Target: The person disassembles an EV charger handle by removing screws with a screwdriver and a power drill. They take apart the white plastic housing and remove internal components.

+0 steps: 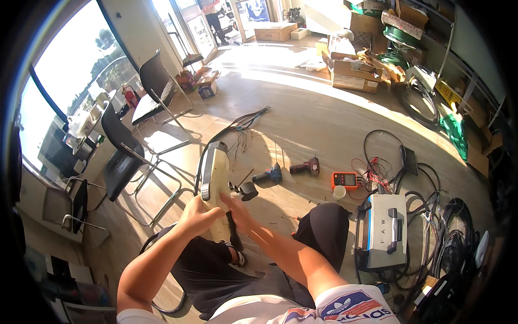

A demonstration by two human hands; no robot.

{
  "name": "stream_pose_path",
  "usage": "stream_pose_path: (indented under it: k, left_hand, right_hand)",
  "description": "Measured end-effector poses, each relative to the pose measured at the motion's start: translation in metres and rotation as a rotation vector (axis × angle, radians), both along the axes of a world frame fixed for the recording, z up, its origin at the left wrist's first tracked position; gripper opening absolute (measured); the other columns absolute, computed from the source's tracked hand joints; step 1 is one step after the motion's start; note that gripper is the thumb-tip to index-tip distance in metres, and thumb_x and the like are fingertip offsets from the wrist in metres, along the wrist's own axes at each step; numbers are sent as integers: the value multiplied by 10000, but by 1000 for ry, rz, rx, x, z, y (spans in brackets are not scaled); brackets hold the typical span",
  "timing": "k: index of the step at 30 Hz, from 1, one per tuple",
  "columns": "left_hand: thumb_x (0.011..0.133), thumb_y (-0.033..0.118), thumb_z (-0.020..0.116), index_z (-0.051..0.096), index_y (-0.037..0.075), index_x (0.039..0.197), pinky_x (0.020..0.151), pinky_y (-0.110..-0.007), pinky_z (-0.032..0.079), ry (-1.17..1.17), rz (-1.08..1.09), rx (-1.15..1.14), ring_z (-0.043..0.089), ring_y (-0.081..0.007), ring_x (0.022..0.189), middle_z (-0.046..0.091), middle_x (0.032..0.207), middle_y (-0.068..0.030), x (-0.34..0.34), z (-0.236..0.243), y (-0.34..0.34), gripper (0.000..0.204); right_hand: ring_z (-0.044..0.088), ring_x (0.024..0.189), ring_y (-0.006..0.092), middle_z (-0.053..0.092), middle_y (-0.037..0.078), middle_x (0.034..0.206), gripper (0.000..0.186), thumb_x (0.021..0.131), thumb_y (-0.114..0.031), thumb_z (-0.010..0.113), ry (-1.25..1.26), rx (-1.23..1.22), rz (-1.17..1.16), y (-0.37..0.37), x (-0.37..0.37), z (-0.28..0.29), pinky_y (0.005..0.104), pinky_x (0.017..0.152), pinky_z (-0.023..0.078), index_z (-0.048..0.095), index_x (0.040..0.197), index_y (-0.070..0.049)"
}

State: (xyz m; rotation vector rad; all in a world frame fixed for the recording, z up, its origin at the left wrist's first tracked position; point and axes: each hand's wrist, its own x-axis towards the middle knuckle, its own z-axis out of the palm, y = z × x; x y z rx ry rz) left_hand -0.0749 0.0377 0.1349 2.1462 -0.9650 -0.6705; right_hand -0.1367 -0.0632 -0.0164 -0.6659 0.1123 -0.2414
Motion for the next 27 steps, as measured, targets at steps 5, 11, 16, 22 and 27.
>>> stream_pose_path:
  k: [5, 11, 16, 22, 27]
  left_hand:
    - [730, 276, 688, 649, -67, 1058, 767, -395, 556, 18, -2, -3, 712, -314, 822, 706, 869, -226, 6, -7, 6, 476]
    - [745, 204, 663, 642, -55, 1074, 754, -358, 548, -23, -2, 12, 702, -249, 817, 708, 876, -179, -4, 0, -1, 419]
    - [751, 195, 669, 612, -49, 1113, 771, -344, 546, -32, 2, -9, 698, -220, 846, 707, 911, -153, -16, 6, -5, 440]
    - [844, 380, 740, 555, -33, 1219, 805, -339, 524, 175, -65, -100, 685, -211, 921, 705, 992, -164, -5, -3, 9, 588]
    - [972, 414, 614, 570, -45, 1230, 881, -285, 458, 388, 10, -255, 605, -133, 971, 676, 1024, -90, 1, 1, 13, 528]
  right_hand:
    - [643, 1018, 152, 657, 66, 1169, 578, 971, -516, 562, -28, -26, 117, -8, -4, 4, 328, 872, 514, 556, 1306, -45]
    - [641, 994, 136, 665, 74, 1132, 598, 972, -531, 547, -43, -15, 45, -6, -4, 4, 308, 854, 509, 591, 1264, -11]
    - [646, 943, 125, 682, 68, 1061, 571, 1000, -522, 496, -58, 10, -40, 3, -3, 8, 296, 828, 509, 631, 1189, 0]
    - [647, 943, 133, 677, 67, 1061, 559, 1003, -526, 484, -126, 56, 48, -2, -3, 2, 303, 813, 515, 637, 1182, -20]
    - [636, 837, 138, 653, 46, 946, 550, 974, -557, 519, -82, 21, 128, -12, -6, 1, 287, 698, 519, 609, 1171, -51]
